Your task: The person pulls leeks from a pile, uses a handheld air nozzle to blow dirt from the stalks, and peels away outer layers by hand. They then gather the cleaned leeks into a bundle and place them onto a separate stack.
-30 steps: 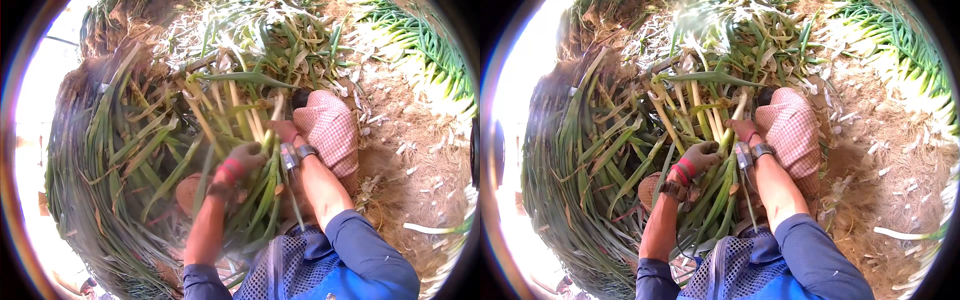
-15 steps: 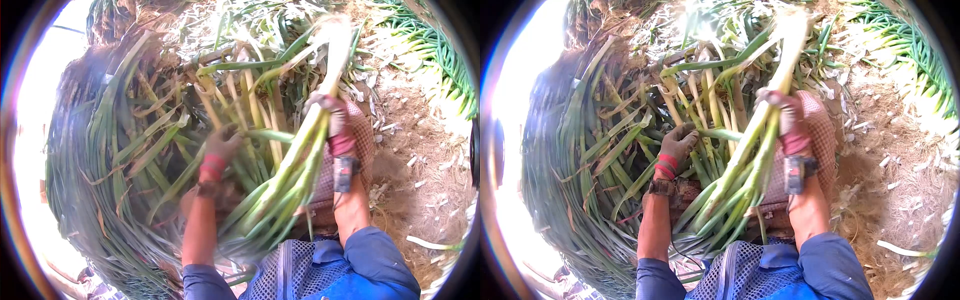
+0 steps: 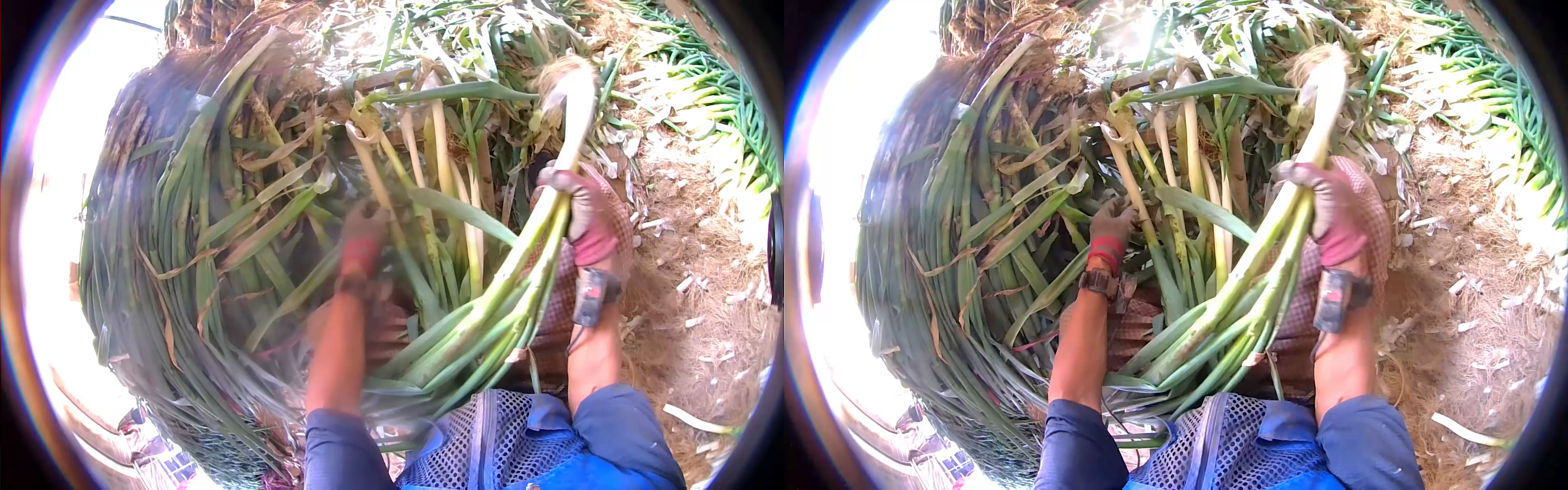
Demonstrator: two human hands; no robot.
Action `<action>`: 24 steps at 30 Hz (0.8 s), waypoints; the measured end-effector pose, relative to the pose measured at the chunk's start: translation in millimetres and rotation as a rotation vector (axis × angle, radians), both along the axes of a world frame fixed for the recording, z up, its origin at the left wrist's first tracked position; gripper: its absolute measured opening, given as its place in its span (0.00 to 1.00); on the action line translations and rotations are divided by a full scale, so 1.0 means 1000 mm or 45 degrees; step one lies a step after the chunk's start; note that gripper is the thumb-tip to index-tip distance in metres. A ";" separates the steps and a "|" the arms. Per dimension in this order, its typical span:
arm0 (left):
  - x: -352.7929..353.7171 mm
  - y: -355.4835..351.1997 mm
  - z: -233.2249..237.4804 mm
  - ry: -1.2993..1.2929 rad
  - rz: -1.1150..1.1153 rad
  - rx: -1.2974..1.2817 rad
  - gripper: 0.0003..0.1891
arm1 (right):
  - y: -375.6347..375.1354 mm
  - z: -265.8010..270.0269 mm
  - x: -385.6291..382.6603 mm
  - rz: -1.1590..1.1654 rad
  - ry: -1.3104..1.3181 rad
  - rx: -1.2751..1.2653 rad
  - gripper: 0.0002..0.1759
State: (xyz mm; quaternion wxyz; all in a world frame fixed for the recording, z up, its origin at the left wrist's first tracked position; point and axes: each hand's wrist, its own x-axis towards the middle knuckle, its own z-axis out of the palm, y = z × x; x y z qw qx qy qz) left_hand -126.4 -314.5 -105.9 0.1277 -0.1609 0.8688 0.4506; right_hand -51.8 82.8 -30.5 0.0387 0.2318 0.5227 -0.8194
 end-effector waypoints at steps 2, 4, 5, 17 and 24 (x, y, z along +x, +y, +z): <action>-0.009 -0.002 -0.013 0.046 0.056 0.083 0.23 | 0.020 0.023 0.004 -0.131 0.202 0.223 0.18; -0.014 0.006 -0.022 0.514 -0.169 -0.245 0.27 | 0.055 0.043 0.013 -0.313 0.237 0.316 0.17; -0.010 0.026 0.005 0.677 -0.378 -0.383 0.29 | 0.070 0.058 0.022 -0.423 0.212 0.323 0.15; 0.112 0.147 0.100 -0.681 -1.371 0.771 0.24 | 0.036 0.048 0.004 -0.109 0.207 0.010 0.23; 0.053 0.123 0.091 0.373 -1.142 -0.195 0.27 | -0.042 -0.027 -0.015 0.374 -0.088 -0.076 0.17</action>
